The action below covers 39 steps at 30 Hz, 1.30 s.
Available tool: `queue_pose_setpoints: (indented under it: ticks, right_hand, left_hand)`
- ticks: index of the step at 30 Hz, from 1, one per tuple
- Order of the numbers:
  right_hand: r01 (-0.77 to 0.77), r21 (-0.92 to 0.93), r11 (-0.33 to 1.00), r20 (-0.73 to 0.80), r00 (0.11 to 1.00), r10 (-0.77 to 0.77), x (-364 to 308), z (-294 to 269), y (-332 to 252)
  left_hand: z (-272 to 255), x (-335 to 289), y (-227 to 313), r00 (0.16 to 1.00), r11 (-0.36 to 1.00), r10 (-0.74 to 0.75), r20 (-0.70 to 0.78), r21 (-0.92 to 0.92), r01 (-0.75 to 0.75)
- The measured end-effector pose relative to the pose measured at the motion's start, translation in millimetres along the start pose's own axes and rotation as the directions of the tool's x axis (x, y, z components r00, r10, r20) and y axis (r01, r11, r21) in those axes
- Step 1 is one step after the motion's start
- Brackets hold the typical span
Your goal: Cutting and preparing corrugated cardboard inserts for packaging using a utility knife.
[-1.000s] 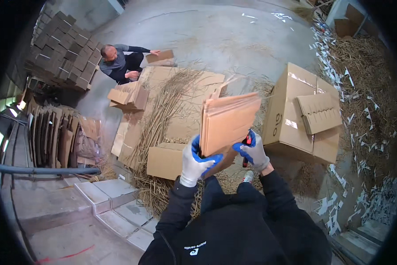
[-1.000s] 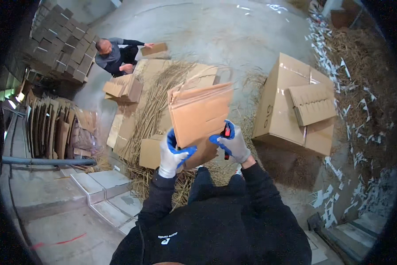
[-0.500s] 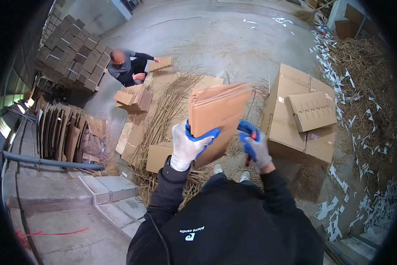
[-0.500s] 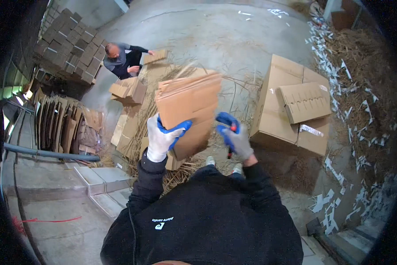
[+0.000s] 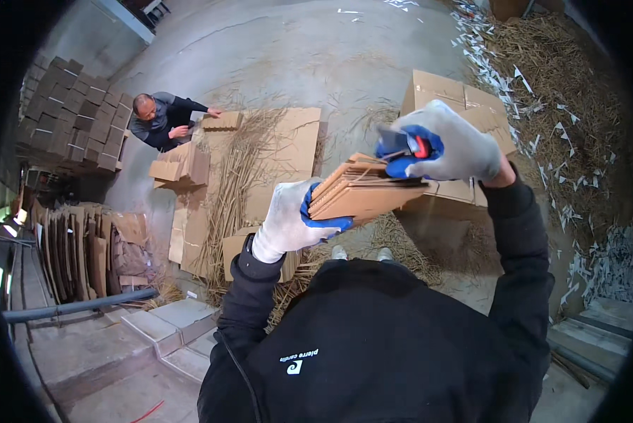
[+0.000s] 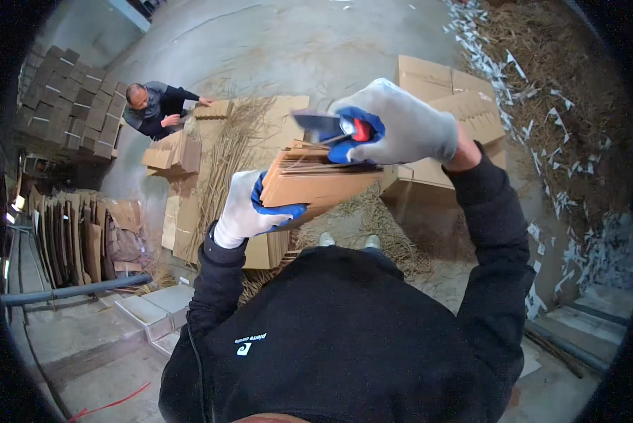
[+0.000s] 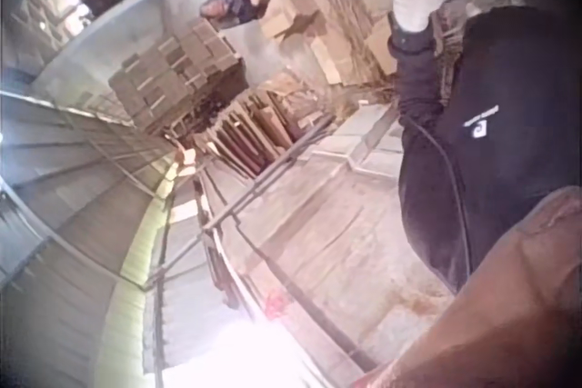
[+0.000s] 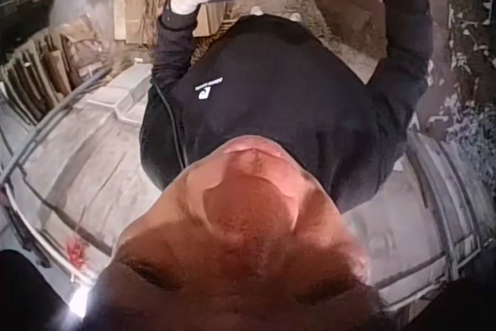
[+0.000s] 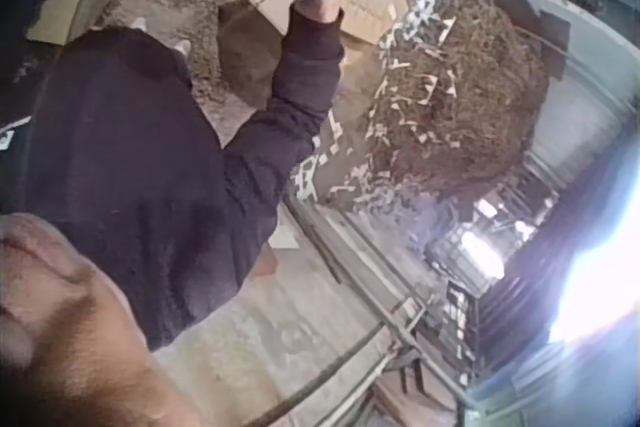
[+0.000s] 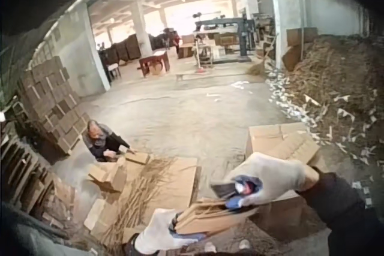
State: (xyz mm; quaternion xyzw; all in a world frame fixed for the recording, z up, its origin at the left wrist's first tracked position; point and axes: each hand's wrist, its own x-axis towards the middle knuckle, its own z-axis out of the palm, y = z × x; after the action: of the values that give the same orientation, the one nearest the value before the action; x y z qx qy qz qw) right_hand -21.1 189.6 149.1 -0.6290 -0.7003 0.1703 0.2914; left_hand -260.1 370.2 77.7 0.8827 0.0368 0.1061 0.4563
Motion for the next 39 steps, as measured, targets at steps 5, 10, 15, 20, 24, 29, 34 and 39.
queue_pose_setpoints:
  ticks: [5, 10, 15, 20, 24, 29, 34, 39]
  right_hand:
    - [0.118, -0.176, 0.977, -0.086, 0.987, -0.134, 26, -20, -8]
    - [0.099, -0.035, 0.994, -0.408, 0.907, -0.105, 90, 5, -41]
    - [-0.312, 0.164, 0.936, -0.196, 0.920, 0.340, 53, 18, 7]
    - [0.052, 0.317, 0.947, -0.114, 0.993, -0.016, 22, 43, 18]
    - [-0.132, 0.203, 0.970, 0.097, 0.989, 0.114, 35, 40, -4]
    - [-0.140, 0.105, 0.985, 0.149, 0.981, 0.123, 21, 49, 17]
    - [-0.162, 0.010, 0.987, 0.187, 0.970, 0.157, 37, 20, 8]
    - [0.289, -0.456, 0.842, -0.036, 0.939, -0.342, 72, 16, 15]
  left_hand:
    - [10, -3, -27, 0.989, 0.988, -0.008, 0.149, 0.154, -0.015]
    - [16, -12, -49, 0.997, 1.000, -0.001, 0.081, 0.010, 0.001]
    - [-16, -24, -60, 0.997, 0.985, 0.029, -0.078, -0.168, -0.042]
    - [-30, -18, -70, 0.994, 0.995, 0.081, -0.074, -0.058, -0.085]
    - [-34, -12, -67, 0.995, 0.993, 0.101, 0.003, -0.063, -0.100]
    - [-31, -2, -74, 0.953, 0.958, 0.287, 0.100, -0.042, -0.284]
    - [-39, -5, -75, 0.950, 0.990, 0.139, 0.281, -0.052, -0.130]
    - [-24, -6, -80, 0.941, 0.987, 0.159, 0.300, -0.036, -0.155]
